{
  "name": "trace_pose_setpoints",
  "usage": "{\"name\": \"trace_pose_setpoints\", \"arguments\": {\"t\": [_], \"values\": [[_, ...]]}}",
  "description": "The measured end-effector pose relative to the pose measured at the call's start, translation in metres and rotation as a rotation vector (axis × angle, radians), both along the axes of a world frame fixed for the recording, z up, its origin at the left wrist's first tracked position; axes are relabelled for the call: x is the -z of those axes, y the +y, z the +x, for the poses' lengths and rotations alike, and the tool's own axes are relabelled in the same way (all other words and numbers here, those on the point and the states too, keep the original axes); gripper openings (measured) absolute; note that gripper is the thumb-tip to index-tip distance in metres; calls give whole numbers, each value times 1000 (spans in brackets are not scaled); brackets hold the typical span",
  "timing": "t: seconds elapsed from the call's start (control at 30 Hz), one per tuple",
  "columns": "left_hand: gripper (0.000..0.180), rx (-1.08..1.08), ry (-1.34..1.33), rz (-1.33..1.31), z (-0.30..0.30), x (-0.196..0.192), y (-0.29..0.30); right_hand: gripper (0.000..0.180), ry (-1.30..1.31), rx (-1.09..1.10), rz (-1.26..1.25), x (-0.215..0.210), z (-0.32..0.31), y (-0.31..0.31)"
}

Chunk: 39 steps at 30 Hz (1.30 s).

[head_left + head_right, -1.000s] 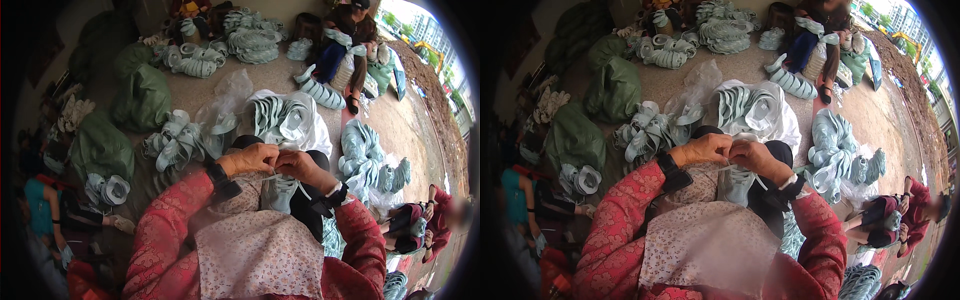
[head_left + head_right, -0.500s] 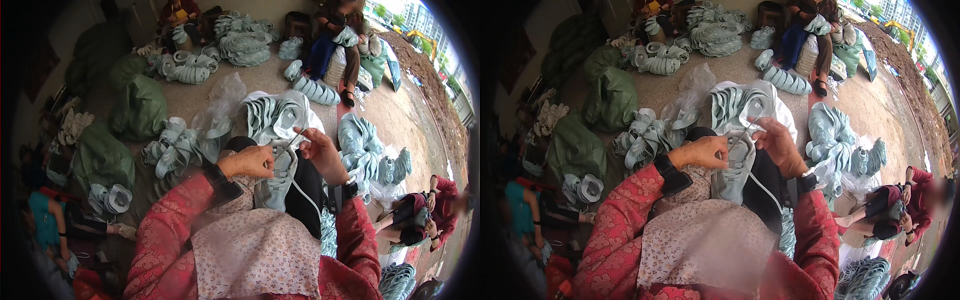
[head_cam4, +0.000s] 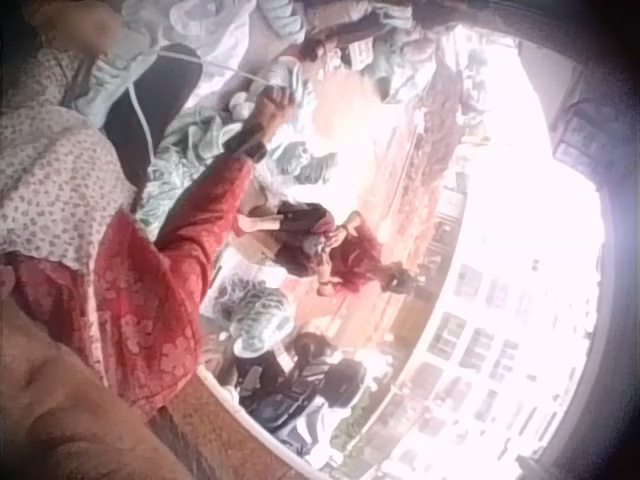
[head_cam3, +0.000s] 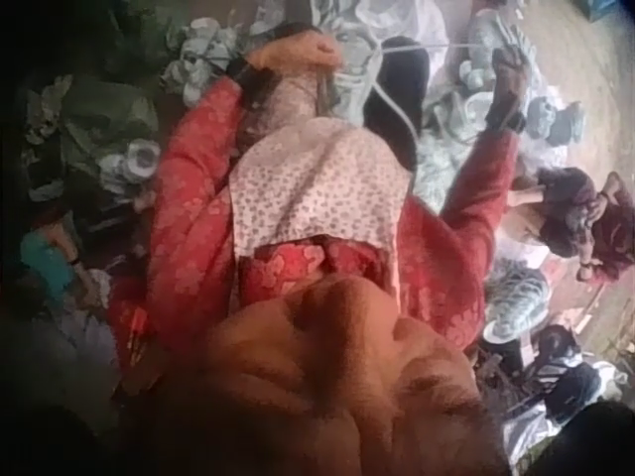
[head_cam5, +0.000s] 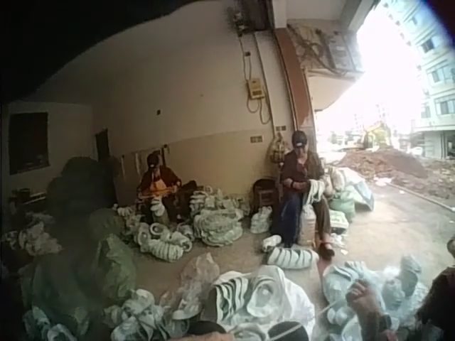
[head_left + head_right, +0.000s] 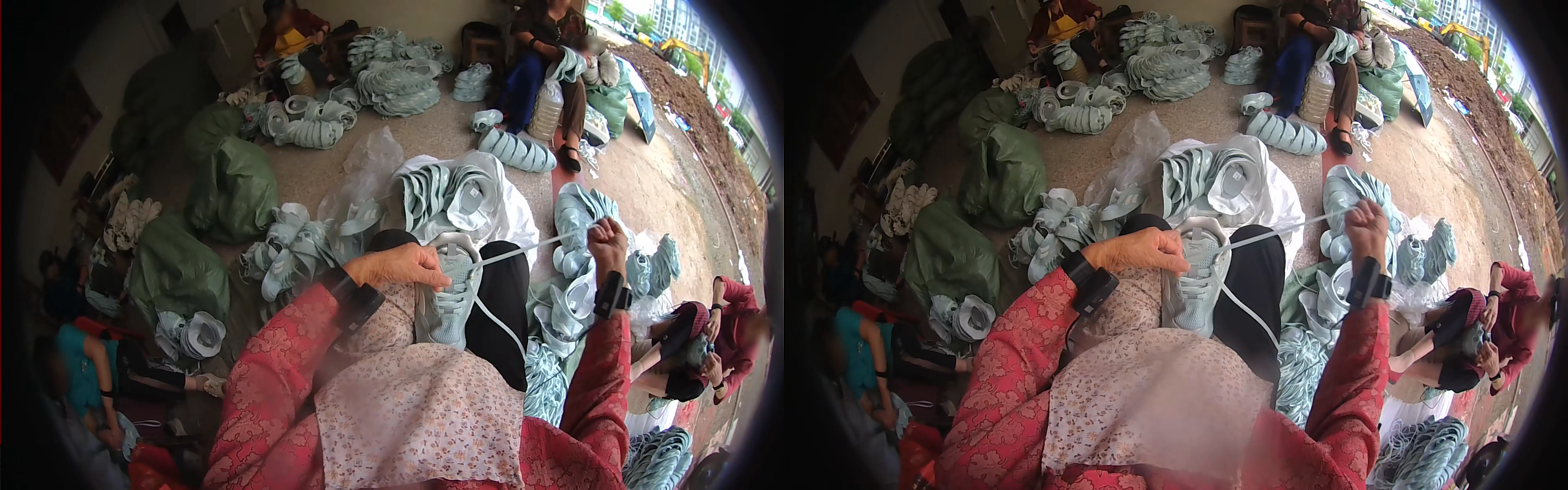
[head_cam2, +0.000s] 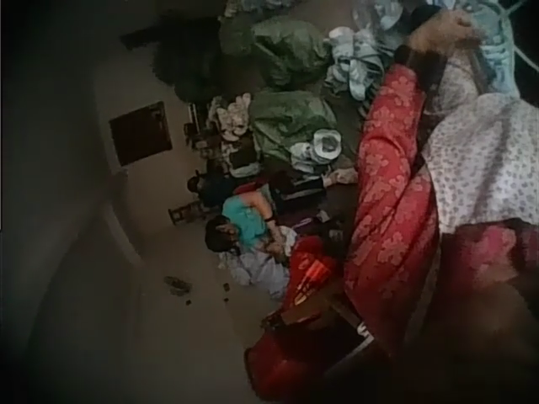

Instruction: The person is lacing a pair of athletic shoes while sitting in a workspace with many other shoe components.

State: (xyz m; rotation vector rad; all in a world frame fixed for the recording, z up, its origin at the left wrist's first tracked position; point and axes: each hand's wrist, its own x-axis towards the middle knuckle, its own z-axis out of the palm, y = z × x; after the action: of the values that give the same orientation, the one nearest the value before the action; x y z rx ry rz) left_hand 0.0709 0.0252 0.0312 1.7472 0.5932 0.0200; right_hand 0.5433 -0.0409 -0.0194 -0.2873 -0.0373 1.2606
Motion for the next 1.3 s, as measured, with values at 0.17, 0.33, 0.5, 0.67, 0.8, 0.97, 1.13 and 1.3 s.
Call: {"name": "trace_pose_setpoints", "arguments": {"t": [0.17,0.33,0.5,0.67,0.8,0.97,1.13,1.3], "values": [[34,35,-34,174,-3,5,-1,30,67,112,-76,0,23,-24],[31,-25,-51,144,-5,5,-2,31,76,194,-130,5,19,-31],[27,-82,-65,154,6,2,-6,18,-108,129,-133,11,28,-44],[31,198,-387,745,36,14,-21,39,-534,-17,-176,25,-18,-56],[24,332,-231,950,60,38,-43,50,-555,-54,-191,45,-17,-76],[15,610,-13,836,49,6,-81,31,-228,-128,-95,67,10,-109],[23,277,-241,302,-10,-46,-66,23,-39,37,-144,90,38,-139],[26,-527,-506,27,-94,-42,-29,25,-141,37,-326,82,-11,-135]]}}
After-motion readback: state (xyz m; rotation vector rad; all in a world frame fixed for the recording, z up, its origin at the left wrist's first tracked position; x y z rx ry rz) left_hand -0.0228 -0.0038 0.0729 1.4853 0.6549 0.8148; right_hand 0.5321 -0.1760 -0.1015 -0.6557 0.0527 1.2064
